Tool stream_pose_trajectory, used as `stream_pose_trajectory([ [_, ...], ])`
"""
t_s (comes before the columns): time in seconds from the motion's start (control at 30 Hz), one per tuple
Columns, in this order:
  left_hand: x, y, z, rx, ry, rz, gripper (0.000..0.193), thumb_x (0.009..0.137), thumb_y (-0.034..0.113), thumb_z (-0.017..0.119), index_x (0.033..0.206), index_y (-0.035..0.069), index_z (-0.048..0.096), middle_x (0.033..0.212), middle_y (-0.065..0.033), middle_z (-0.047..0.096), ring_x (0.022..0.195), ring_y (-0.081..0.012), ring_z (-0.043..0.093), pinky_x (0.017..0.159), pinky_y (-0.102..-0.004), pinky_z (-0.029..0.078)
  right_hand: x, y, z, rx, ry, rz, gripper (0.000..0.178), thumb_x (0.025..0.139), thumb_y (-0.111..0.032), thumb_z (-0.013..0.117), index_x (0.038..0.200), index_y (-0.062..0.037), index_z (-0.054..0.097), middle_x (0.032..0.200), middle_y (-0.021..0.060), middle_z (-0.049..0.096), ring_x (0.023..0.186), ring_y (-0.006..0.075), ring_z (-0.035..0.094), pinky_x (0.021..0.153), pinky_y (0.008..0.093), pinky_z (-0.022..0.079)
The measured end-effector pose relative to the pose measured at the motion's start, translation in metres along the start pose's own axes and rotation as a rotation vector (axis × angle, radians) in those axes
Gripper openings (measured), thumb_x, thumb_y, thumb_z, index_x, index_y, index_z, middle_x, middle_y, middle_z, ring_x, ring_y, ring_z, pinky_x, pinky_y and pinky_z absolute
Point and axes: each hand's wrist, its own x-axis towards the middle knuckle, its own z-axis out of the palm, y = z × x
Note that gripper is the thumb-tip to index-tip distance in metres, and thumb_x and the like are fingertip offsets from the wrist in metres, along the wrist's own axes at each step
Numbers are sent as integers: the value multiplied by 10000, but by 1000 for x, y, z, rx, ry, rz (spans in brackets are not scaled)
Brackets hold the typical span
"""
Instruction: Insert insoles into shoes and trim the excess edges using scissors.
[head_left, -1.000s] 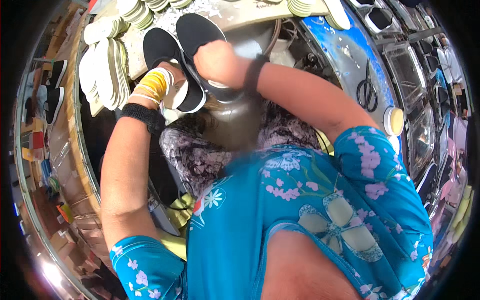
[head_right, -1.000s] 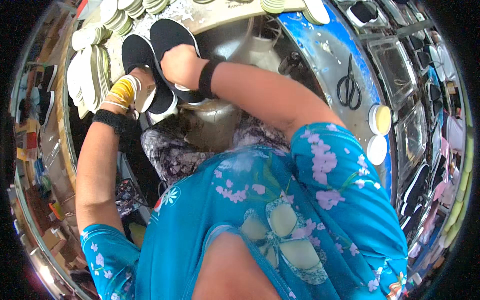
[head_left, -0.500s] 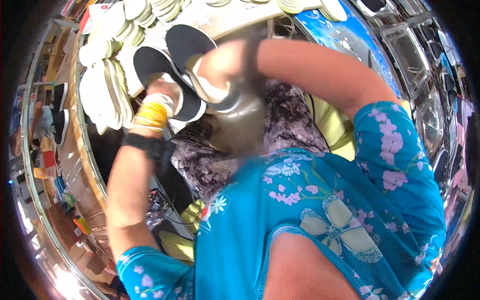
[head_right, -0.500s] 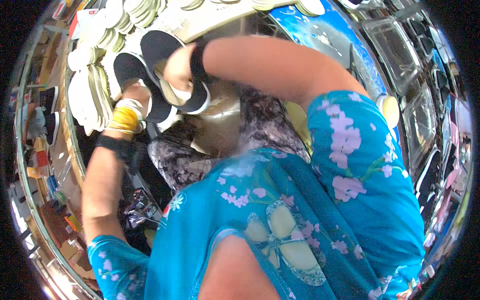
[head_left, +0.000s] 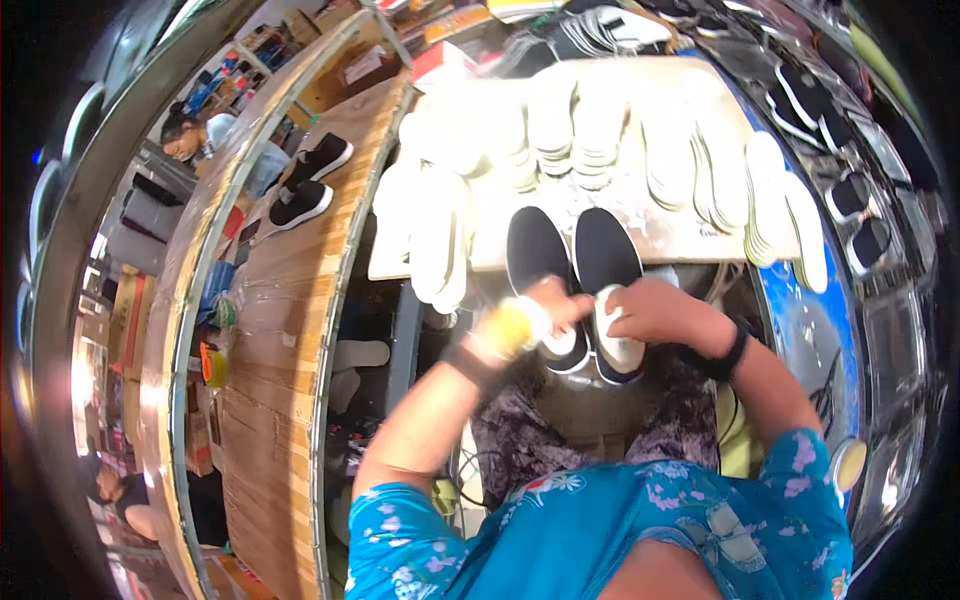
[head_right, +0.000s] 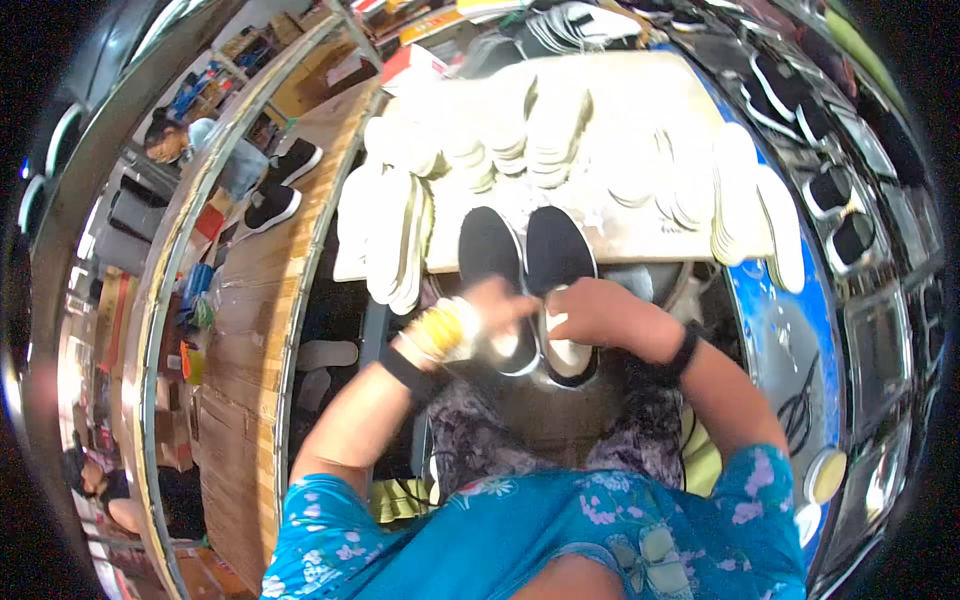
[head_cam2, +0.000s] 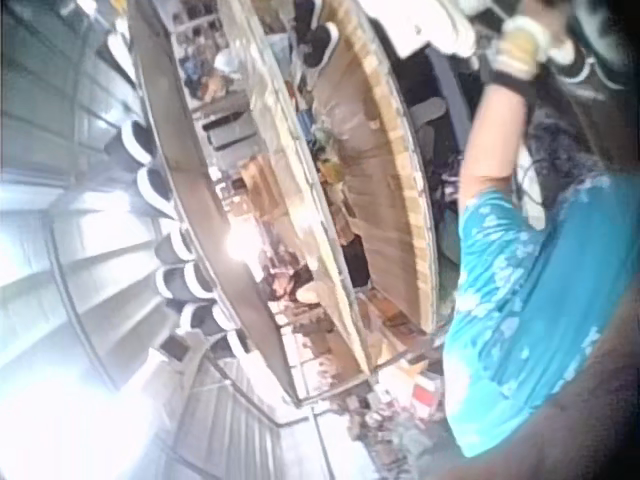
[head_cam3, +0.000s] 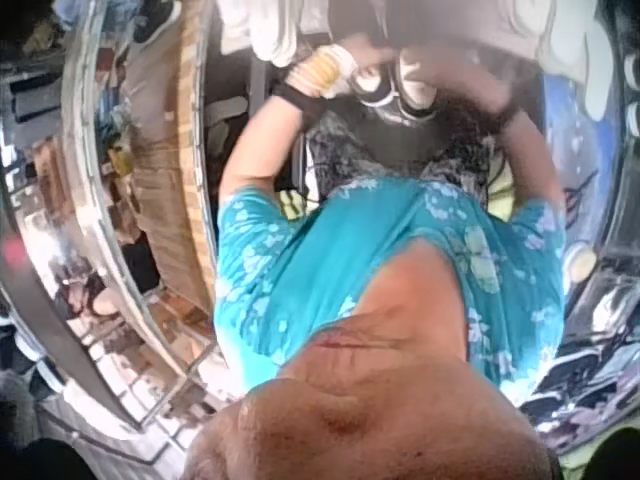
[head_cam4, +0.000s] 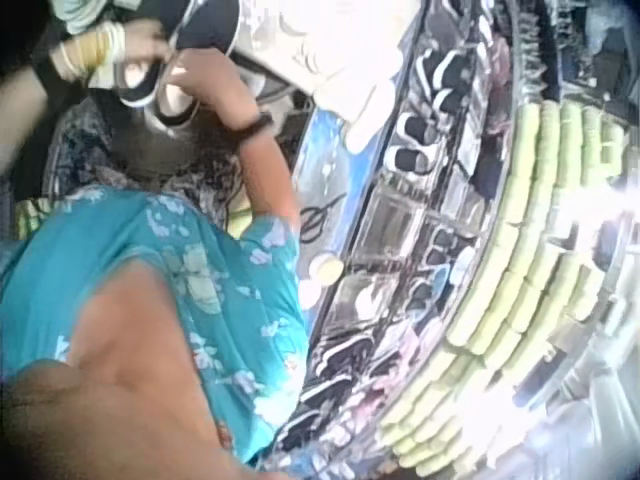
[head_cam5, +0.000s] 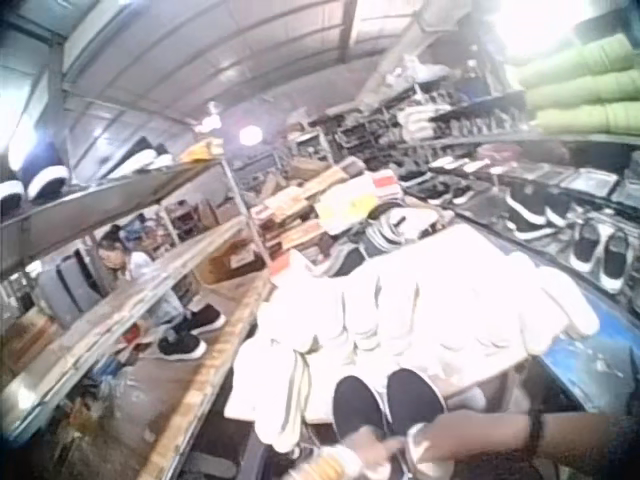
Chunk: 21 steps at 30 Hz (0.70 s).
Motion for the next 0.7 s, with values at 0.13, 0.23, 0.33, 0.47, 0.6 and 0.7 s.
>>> stream_pose_trajectory([
  [0.13,20,-65,40,92,520,177,377,725,249,585,891,-80,506,839,-291,568,825,-429,554,736,-438,448,17,-61,-38,469,145,419,222,706,-165,632,876,-24,604,630,111,570,545,182,547,531,292,428],
  [0.23,-35,-56,11,13,552,332,329,726,228,572,856,-65,499,834,-282,560,795,-419,549,727,-422,447,4,-60,-49,377,319,353,193,697,-79,641,867,-1,594,577,74,537,499,141,500,498,266,404],
  [0.33,-121,-84,-51,-260,486,281,386,751,140,543,1019,-127,469,856,-252,598,804,-333,597,713,-367,470,-2,-48,-40,283,406,454,176,698,-63,644,853,1,592,556,76,529,480,145,499,485,267,400],
  [0.47,-180,-126,-135,-589,848,222,228,773,-8,553,998,-42,545,834,-35,591,729,-105,533,671,-239,445,2,-39,-20,275,293,555,188,685,-45,652,857,1,592,590,120,553,504,192,540,499,283,417],
  [0.6,-147,-300,-269,-202,1040,-233,203,775,43,563,965,-27,558,823,-62,581,746,-136,531,673,-271,444,45,-50,-3,282,96,610,219,697,-81,634,898,-3,598,700,161,599,629,277,602,575,342,461],
  [0.7,-48,-258,-347,34,950,-400,212,786,67,553,972,-34,557,850,-86,582,769,-160,536,685,-291,447,76,-44,5,153,10,570,215,722,-141,617,902,-26,596,735,166,605,674,311,602,607,384,475],
])
